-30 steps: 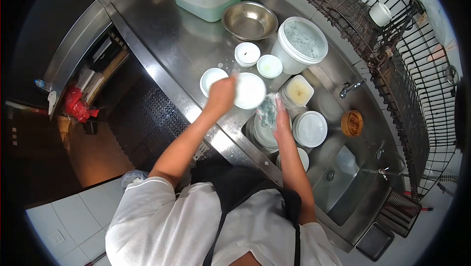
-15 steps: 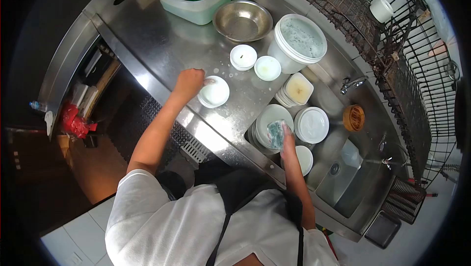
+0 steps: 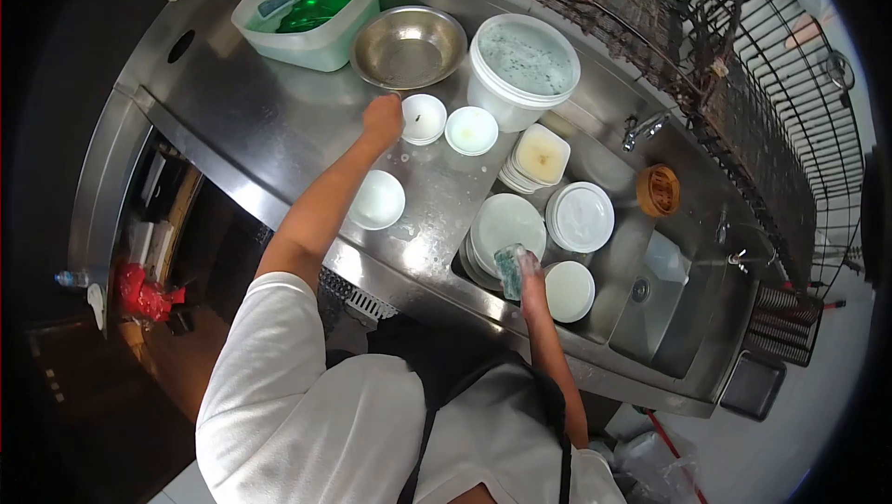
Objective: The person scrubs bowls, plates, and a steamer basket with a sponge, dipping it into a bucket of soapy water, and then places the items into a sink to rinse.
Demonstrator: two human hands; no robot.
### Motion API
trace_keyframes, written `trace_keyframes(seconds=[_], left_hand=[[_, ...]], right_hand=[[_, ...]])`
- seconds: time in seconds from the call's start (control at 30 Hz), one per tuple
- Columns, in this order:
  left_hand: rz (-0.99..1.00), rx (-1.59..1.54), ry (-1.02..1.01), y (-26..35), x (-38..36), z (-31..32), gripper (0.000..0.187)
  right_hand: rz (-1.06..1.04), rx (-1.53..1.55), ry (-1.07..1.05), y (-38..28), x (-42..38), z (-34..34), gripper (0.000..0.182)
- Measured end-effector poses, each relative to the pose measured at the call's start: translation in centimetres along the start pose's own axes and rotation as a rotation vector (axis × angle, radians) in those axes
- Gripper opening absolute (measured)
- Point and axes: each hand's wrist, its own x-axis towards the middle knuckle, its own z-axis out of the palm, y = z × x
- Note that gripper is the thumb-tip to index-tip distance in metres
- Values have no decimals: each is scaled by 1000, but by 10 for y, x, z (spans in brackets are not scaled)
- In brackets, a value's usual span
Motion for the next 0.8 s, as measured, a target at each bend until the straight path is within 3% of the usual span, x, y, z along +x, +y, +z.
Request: trace_keyframes(seconds=[0.37, 0.5, 0.67, 0.8], left_hand=[[126, -33, 28, -1, 15, -20, 22], [20, -133, -76, -8, 14, -40, 21], [11, -514, -338, -21, 15, -46, 27], [-43, -847, -451, 33, -13, -69, 30]], right_hand=[[-23, 55, 39, 46, -9, -24, 43], [32, 78, 34, 33, -17, -29, 42], [114, 346, 53, 16, -29, -38, 42], [70, 515, 140, 8, -41, -66, 40]])
